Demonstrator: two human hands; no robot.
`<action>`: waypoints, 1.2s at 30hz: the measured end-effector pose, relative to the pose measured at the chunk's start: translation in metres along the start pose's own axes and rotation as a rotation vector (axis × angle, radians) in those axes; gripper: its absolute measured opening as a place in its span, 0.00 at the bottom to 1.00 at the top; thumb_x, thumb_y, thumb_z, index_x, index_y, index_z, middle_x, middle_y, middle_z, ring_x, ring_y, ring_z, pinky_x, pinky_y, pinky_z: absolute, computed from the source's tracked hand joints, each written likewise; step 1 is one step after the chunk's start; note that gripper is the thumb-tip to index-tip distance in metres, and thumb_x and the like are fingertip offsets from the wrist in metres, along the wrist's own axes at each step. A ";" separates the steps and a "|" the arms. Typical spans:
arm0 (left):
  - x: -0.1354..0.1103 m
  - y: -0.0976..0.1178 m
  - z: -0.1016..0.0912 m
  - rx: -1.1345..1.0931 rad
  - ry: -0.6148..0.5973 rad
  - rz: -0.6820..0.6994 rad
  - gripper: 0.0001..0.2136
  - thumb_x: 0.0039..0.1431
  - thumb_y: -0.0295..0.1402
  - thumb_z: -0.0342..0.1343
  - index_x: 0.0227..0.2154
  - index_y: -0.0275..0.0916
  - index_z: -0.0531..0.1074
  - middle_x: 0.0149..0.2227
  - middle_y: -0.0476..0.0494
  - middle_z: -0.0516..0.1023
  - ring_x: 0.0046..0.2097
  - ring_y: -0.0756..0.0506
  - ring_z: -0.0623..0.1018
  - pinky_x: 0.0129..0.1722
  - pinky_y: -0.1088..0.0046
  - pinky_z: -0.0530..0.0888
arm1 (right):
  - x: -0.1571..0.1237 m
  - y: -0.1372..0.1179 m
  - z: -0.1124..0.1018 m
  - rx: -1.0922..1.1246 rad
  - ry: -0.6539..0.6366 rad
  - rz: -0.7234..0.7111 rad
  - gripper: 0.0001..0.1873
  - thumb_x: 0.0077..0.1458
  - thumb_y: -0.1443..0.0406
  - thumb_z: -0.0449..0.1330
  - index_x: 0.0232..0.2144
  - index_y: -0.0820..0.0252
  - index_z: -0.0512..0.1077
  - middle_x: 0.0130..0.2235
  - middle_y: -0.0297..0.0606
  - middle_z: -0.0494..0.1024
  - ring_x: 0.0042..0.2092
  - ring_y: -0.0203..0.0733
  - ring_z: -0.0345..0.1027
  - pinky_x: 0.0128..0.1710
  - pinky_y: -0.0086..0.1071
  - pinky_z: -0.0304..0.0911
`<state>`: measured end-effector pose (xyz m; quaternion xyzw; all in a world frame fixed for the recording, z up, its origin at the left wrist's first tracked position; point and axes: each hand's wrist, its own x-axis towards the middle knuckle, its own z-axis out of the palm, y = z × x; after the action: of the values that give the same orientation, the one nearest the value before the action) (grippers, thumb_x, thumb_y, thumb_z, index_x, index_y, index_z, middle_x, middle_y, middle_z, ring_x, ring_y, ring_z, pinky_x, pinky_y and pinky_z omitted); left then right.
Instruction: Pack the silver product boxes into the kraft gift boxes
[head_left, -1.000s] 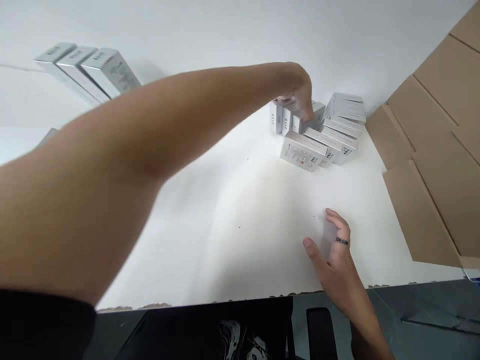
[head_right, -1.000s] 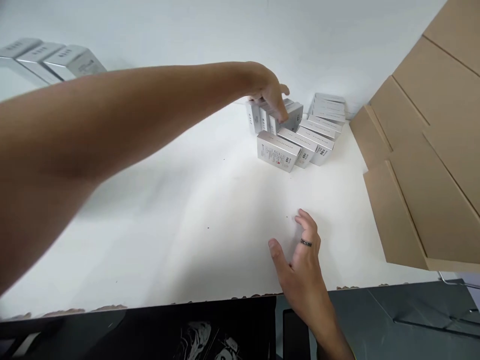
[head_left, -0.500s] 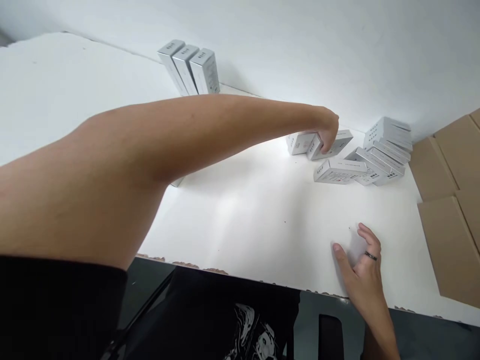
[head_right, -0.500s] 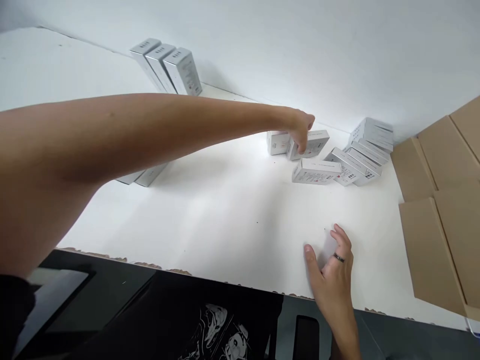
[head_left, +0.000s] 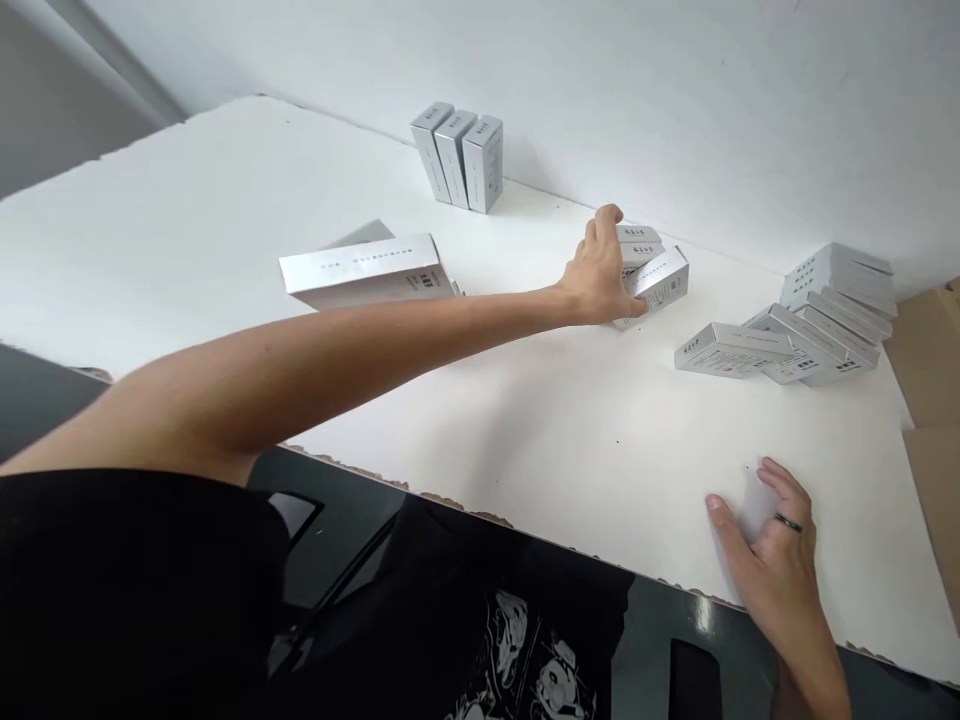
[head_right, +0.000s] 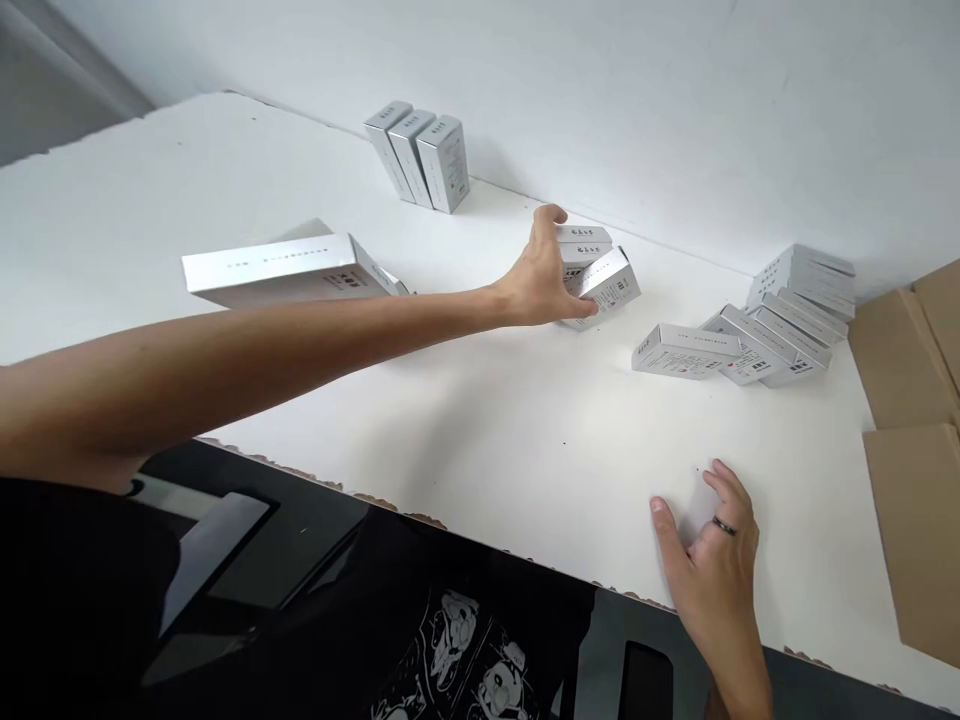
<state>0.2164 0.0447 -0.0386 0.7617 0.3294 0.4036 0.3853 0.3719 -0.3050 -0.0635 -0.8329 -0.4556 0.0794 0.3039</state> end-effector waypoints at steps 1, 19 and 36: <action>0.000 -0.001 0.001 -0.036 0.009 -0.030 0.53 0.38 0.26 0.79 0.64 0.46 0.53 0.63 0.37 0.58 0.72 0.21 0.60 0.67 0.35 0.64 | 0.000 0.000 0.000 -0.005 0.001 0.005 0.40 0.60 0.37 0.58 0.61 0.55 0.60 0.70 0.53 0.61 0.71 0.66 0.54 0.70 0.68 0.50; -0.018 0.018 0.033 -0.102 0.126 -0.203 0.55 0.36 0.39 0.81 0.62 0.42 0.48 0.66 0.28 0.58 0.70 0.28 0.65 0.70 0.45 0.68 | 0.003 0.012 0.007 -0.057 0.051 -0.079 0.43 0.60 0.35 0.56 0.59 0.62 0.63 0.67 0.58 0.65 0.69 0.69 0.58 0.71 0.65 0.50; -0.015 0.010 0.033 0.036 -0.013 -0.192 0.44 0.43 0.37 0.76 0.58 0.43 0.52 0.63 0.28 0.68 0.64 0.28 0.73 0.61 0.44 0.74 | -0.002 0.005 0.011 -0.025 0.060 -0.086 0.37 0.63 0.38 0.55 0.60 0.58 0.62 0.67 0.53 0.65 0.67 0.66 0.60 0.68 0.64 0.53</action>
<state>0.2395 0.0170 -0.0480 0.7360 0.4054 0.3538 0.4108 0.3696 -0.3037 -0.0753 -0.8185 -0.4824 0.0355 0.3100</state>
